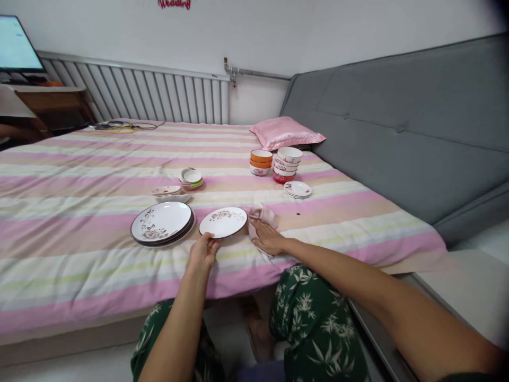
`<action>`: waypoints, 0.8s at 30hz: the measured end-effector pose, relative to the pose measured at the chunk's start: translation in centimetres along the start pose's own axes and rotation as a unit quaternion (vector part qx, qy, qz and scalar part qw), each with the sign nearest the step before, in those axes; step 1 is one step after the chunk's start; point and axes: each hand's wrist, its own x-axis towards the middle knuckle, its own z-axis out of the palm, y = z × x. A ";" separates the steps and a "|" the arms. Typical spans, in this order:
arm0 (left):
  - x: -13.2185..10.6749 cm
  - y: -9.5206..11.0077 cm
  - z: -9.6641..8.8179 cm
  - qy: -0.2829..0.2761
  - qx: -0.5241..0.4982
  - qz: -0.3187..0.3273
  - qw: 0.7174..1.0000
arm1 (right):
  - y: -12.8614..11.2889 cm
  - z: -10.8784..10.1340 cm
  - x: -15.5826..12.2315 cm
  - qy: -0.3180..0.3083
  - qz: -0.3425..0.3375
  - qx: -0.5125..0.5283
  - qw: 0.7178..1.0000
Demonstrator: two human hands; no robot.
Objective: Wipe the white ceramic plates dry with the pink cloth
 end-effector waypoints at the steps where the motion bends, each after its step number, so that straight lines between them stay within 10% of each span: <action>1: 0.1 0.0 0.0 0.002 -0.002 -0.003 1.000 | 0.0 0.0 0.1 0.002 -0.002 -0.002 1.000; 24: -0.7 -0.2 1.9 -0.004 0.020 0.053 0.998 | 0.7 -0.5 -0.3 0.047 -0.017 0.043 0.998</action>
